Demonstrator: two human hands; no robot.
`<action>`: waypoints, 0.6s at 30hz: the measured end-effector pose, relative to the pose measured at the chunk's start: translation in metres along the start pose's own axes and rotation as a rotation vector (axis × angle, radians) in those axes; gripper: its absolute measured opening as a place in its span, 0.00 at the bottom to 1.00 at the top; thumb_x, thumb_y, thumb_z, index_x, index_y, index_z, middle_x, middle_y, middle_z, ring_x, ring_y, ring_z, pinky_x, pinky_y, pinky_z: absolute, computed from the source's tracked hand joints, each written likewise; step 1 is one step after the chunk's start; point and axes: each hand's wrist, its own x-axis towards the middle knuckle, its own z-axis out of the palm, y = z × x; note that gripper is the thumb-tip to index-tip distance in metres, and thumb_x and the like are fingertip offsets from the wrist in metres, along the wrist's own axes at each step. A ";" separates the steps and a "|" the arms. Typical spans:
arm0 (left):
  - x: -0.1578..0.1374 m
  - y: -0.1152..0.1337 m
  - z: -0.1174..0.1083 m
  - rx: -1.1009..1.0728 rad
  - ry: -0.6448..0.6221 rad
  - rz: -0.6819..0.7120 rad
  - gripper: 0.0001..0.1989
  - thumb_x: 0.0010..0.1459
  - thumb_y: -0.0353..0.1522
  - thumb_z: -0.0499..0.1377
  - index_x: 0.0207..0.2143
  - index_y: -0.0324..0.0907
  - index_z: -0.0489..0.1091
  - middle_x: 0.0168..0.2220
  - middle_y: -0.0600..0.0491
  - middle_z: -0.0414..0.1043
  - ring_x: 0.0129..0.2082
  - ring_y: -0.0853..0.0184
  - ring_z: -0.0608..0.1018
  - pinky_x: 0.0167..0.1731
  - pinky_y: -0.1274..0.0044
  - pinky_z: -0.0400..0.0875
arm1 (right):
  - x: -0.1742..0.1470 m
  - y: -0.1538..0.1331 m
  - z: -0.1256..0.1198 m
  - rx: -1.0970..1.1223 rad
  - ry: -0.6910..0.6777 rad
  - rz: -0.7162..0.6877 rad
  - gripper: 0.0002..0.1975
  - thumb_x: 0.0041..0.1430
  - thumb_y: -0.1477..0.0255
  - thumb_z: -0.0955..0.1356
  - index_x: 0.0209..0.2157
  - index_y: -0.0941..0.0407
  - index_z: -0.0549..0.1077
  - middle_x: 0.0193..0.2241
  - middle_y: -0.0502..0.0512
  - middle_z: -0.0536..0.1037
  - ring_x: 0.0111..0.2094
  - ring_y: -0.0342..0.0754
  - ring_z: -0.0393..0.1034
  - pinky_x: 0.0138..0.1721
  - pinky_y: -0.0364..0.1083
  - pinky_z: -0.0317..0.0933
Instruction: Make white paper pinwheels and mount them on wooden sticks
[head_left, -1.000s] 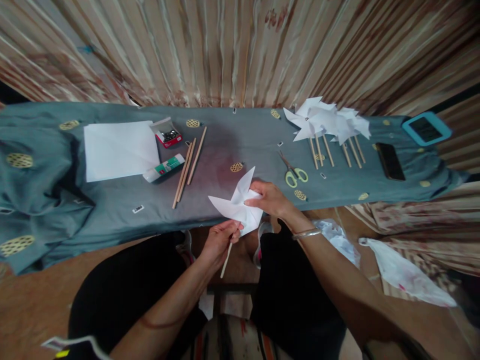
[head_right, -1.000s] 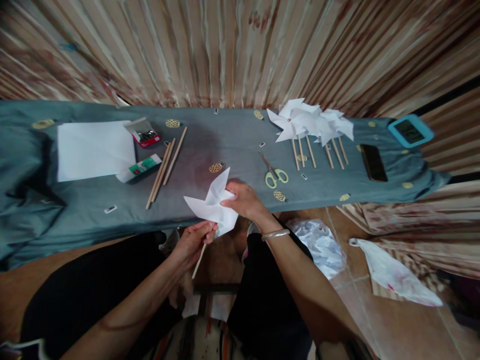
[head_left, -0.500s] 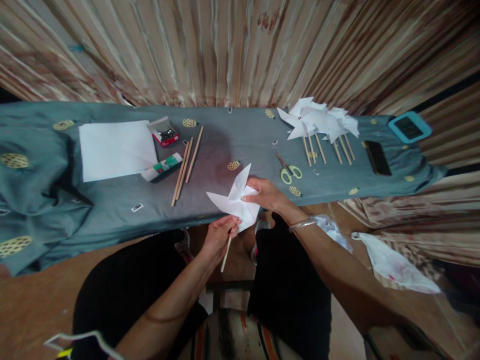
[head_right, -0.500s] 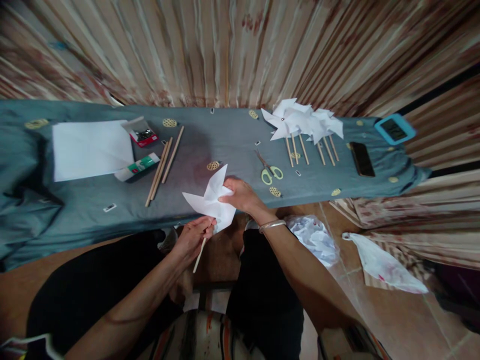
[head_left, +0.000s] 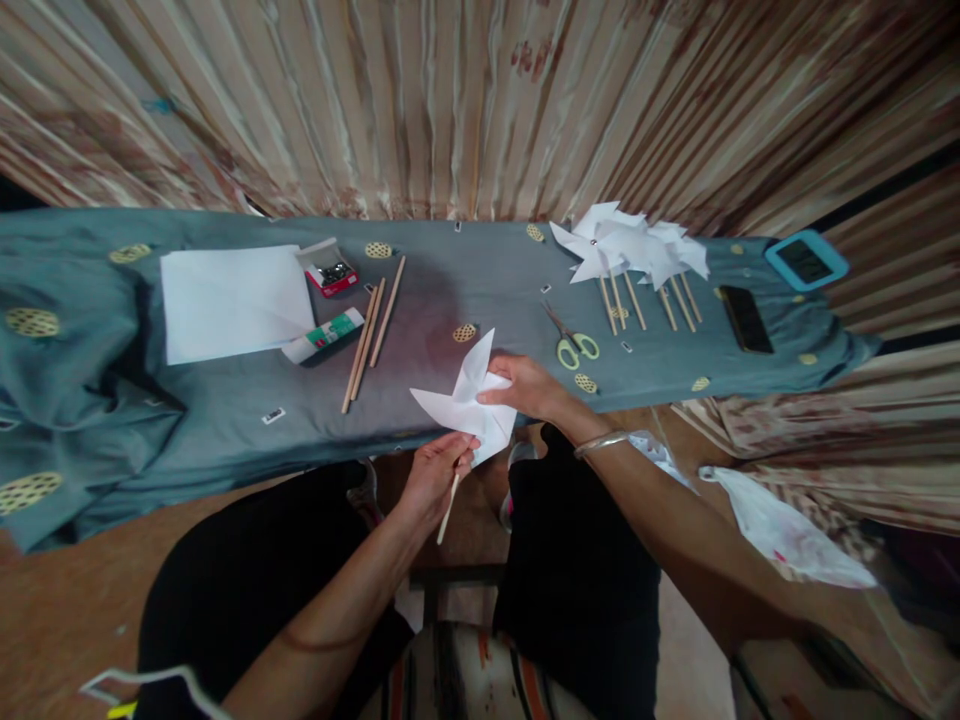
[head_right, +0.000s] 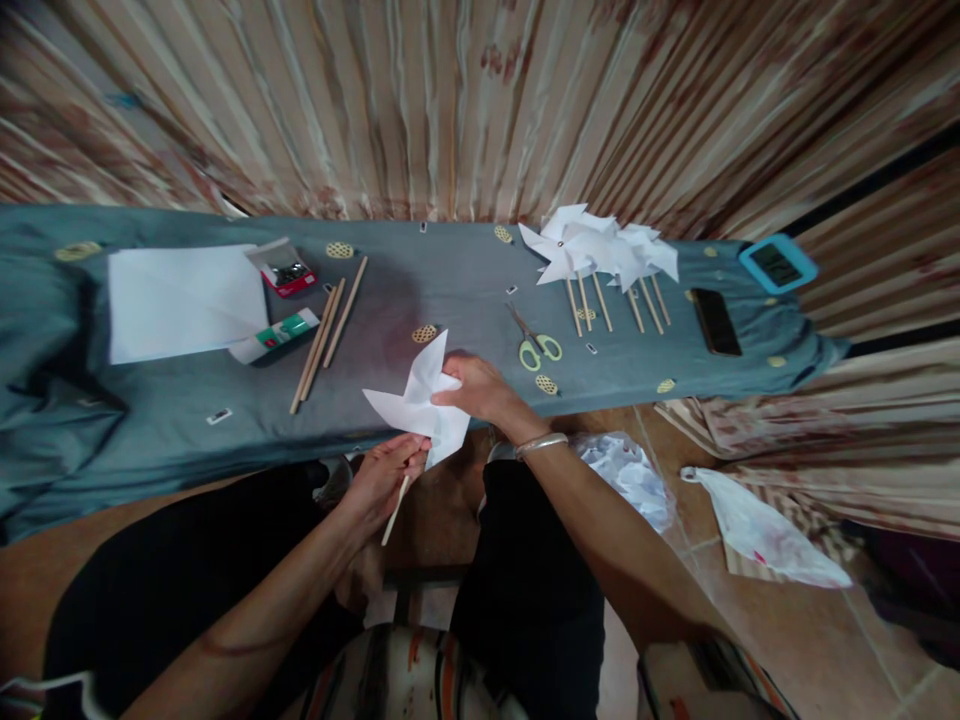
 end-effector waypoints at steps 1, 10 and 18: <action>0.000 0.000 0.000 -0.004 -0.001 -0.004 0.19 0.28 0.36 0.76 0.20 0.32 0.75 0.17 0.55 0.66 0.17 0.81 0.59 0.18 0.83 0.44 | -0.001 -0.004 -0.001 -0.059 -0.005 0.004 0.13 0.46 0.71 0.75 0.37 0.56 0.77 0.35 0.52 0.82 0.36 0.49 0.75 0.38 0.45 0.65; -0.002 0.002 0.002 -0.055 0.009 -0.033 0.14 0.33 0.30 0.75 0.21 0.31 0.75 0.22 0.51 0.71 0.18 0.81 0.62 0.17 0.85 0.49 | -0.003 -0.032 -0.008 -0.491 -0.001 0.024 0.15 0.48 0.65 0.75 0.37 0.56 0.77 0.34 0.51 0.81 0.33 0.46 0.72 0.32 0.42 0.56; -0.011 0.004 0.001 -0.079 -0.070 -0.135 0.17 0.38 0.31 0.75 0.30 0.30 0.77 0.23 0.52 0.70 0.15 0.81 0.60 0.15 0.85 0.46 | 0.006 -0.032 -0.017 -0.502 -0.084 0.022 0.16 0.46 0.64 0.76 0.35 0.58 0.75 0.31 0.48 0.77 0.31 0.44 0.68 0.31 0.41 0.53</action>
